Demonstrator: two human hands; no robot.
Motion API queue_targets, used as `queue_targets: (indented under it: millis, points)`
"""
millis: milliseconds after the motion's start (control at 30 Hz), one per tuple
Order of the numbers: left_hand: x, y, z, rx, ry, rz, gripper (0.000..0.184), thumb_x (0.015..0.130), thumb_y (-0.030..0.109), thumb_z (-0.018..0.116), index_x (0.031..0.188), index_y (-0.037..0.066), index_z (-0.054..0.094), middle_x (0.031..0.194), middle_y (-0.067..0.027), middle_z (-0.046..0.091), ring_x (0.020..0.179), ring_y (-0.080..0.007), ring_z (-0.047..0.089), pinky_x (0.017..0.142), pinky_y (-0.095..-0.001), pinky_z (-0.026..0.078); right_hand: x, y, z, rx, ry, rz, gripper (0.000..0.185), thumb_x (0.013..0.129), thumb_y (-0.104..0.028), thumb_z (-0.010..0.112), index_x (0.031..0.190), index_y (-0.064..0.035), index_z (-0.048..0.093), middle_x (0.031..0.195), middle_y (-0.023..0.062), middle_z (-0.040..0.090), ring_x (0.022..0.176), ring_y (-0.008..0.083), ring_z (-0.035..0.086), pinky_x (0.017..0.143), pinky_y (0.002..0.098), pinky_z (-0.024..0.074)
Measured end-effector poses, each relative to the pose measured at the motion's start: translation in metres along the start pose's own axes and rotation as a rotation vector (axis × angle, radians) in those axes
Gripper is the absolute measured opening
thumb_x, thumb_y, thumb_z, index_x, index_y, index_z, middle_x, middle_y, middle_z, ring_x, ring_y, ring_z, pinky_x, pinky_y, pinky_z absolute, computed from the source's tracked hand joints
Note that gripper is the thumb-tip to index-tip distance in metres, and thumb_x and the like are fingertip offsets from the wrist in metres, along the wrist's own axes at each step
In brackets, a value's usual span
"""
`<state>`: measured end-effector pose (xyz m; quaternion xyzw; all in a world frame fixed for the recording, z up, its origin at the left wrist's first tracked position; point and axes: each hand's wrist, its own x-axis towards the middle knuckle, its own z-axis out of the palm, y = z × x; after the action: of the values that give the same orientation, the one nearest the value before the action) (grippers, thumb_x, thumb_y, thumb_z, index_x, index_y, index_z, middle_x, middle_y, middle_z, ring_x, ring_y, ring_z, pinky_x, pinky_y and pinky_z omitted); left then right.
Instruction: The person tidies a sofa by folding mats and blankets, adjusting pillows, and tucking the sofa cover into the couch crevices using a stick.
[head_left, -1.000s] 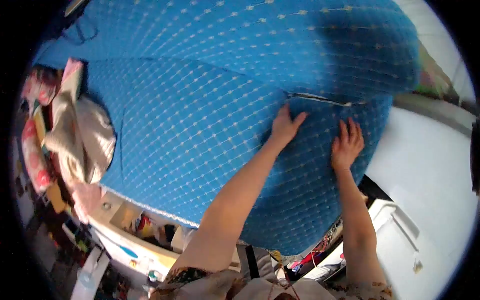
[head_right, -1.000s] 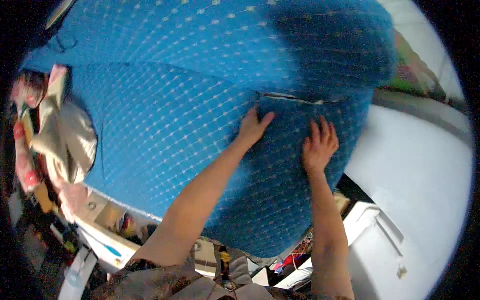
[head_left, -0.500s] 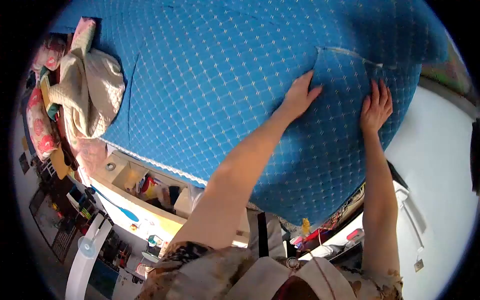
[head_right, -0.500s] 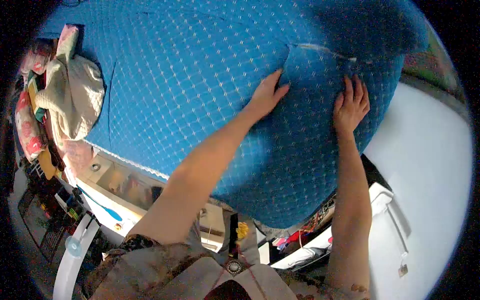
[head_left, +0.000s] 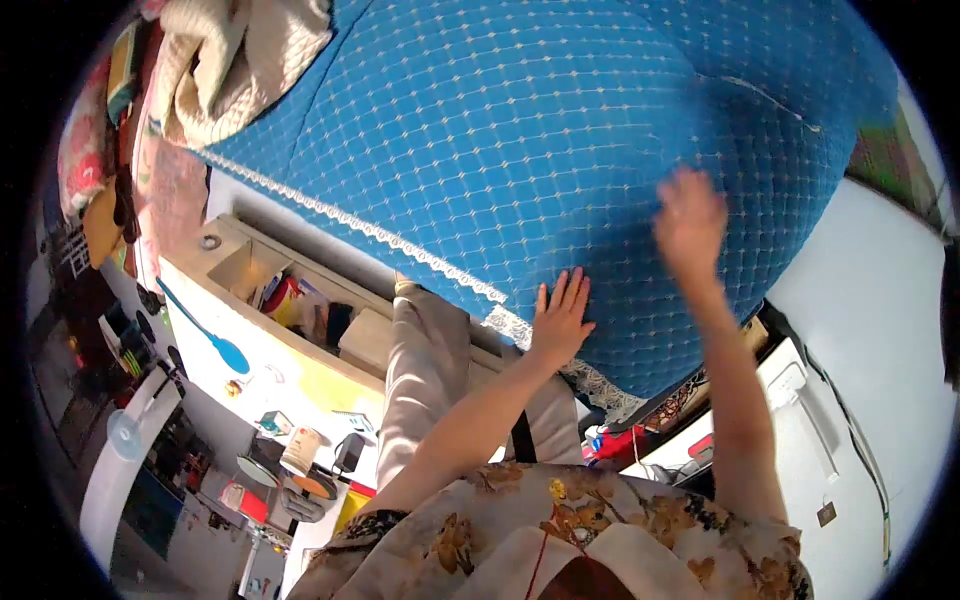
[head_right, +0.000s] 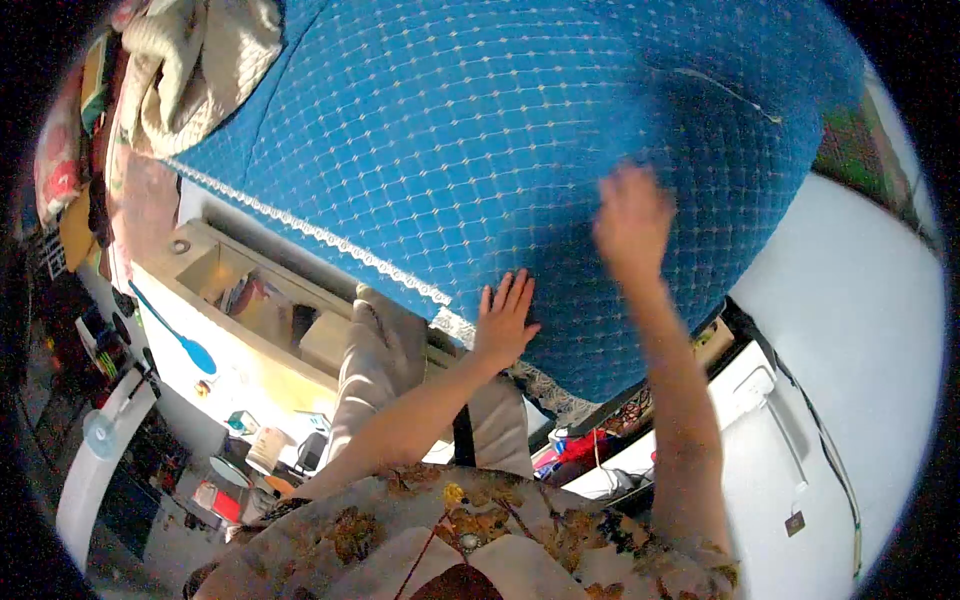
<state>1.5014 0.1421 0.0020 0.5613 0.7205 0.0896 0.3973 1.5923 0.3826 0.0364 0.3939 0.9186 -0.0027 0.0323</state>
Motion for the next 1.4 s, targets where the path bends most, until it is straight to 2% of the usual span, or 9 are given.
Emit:
queue_targets:
  millis: [300, 633, 767, 833, 967, 1100, 1167, 1267, 1400]
  points:
    - [-0.017, -0.032, -0.046, -0.124, 0.092, 0.057, 0.049, 0.079, 0.027, 0.059, 0.122, 0.007, 0.048, 0.132, -0.0088, 0.039, 0.123, -0.0268, 0.034, 0.101, -0.0480, 0.025, -0.028, -0.085, 0.049, 0.194, -0.209, -0.108, 0.026, 0.066, -0.016, 0.064, 0.091, -0.0116, 0.062, 0.104, 0.0078, 0.055, 0.102, 0.0279, 0.050, 0.087, 0.0437, 0.0382]
    - [-0.158, -0.301, -0.150, -0.260, 0.735, -0.699, 0.037, 0.069, 0.007, 0.061, 0.105, 0.003, 0.055, 0.111, -0.0158, 0.053, 0.105, -0.0343, 0.047, 0.091, -0.0386, 0.039, -0.016, -0.090, 0.071, -0.194, -0.751, -0.025, 0.028, 0.082, -0.026, 0.057, 0.106, -0.0113, 0.060, 0.133, 0.0125, 0.037, 0.123, 0.0305, 0.033, 0.099, 0.0512, 0.0288]
    - [-0.249, -0.426, -0.175, -0.266, 0.863, -0.995, 0.036, 0.069, 0.010, 0.061, 0.104, 0.005, 0.056, 0.108, -0.0135, 0.055, 0.104, -0.0338, 0.048, 0.089, -0.0391, 0.041, -0.005, -0.136, 0.027, -0.322, -0.986, -0.021, 0.061, 0.080, -0.044, 0.058, 0.130, -0.0140, 0.040, 0.134, 0.0121, 0.035, 0.120, 0.0340, 0.038, 0.094, 0.0527, 0.0345]
    - [-0.286, -0.467, -0.196, -0.182, 0.844, -1.100, 0.038, 0.070, 0.015, 0.062, 0.106, 0.003, 0.056, 0.109, -0.0155, 0.055, 0.101, -0.0352, 0.050, 0.090, -0.0390, 0.041, -0.004, -0.173, 0.003, -0.285, -1.093, 0.141, 0.046, 0.087, -0.022, 0.049, 0.129, -0.0068, 0.038, 0.131, 0.0130, 0.040, 0.117, 0.0300, 0.042, 0.092, 0.0480, 0.0387]
    - [-0.329, -0.519, -0.211, -0.423, 0.507, -1.139, 0.063, 0.075, 0.026, 0.061, 0.129, 0.004, 0.037, 0.134, -0.0184, 0.036, 0.116, -0.0359, 0.042, 0.098, -0.0405, 0.035, -0.055, -0.139, 0.066, -0.443, -1.155, -0.786, 0.025, 0.082, -0.019, 0.052, 0.101, -0.0046, 0.062, 0.104, 0.0141, 0.059, 0.093, 0.0276, 0.059, 0.072, 0.0410, 0.0493]
    - [-0.333, -0.538, -0.190, -0.489, 0.322, -1.098, 0.072, 0.074, 0.034, 0.062, 0.133, 0.007, 0.032, 0.138, -0.0203, 0.027, 0.121, -0.0388, 0.036, 0.100, -0.0411, 0.033, -0.045, -0.239, 0.023, -0.373, -1.071, -1.007, 0.016, 0.077, -0.018, 0.055, 0.081, -0.0048, 0.065, 0.081, 0.0074, 0.064, 0.072, 0.0273, 0.063, 0.062, 0.0406, 0.0501]
    - [-0.340, -0.534, -0.198, -0.567, 0.277, -0.981, 0.064, 0.073, 0.032, 0.060, 0.128, 0.006, 0.040, 0.123, -0.0230, 0.047, 0.114, -0.0370, 0.044, 0.094, -0.0407, 0.039, -0.042, -0.274, 0.001, -0.073, -0.763, -0.992, 0.023, 0.078, -0.022, 0.057, 0.088, -0.0037, 0.066, 0.089, 0.0087, 0.065, 0.075, 0.0268, 0.063, 0.065, 0.0412, 0.0502]
    - [-0.354, -0.524, -0.201, -0.646, 0.252, -0.880, 0.052, 0.074, 0.031, 0.055, 0.118, 0.005, 0.052, 0.114, -0.0206, 0.055, 0.106, -0.0344, 0.052, 0.090, -0.0391, 0.041, 0.014, -0.375, -0.097, 0.457, -1.049, -0.080, 0.035, 0.079, -0.029, 0.059, 0.099, -0.0020, 0.065, 0.098, 0.0119, 0.064, 0.078, 0.0273, 0.063, 0.070, 0.0393, 0.0505]
    - [-0.364, -0.542, -0.189, -0.446, 0.176, -0.614, 0.047, 0.077, 0.036, 0.053, 0.113, 0.007, 0.057, 0.117, -0.0164, 0.055, 0.108, -0.0311, 0.052, 0.092, -0.0355, 0.041, 0.053, -0.435, -0.170, 0.541, -1.075, 0.127, 0.042, 0.082, -0.034, 0.055, 0.111, -0.0037, 0.060, 0.110, 0.0174, 0.058, 0.086, 0.0315, 0.062, 0.075, 0.0420, 0.0501]
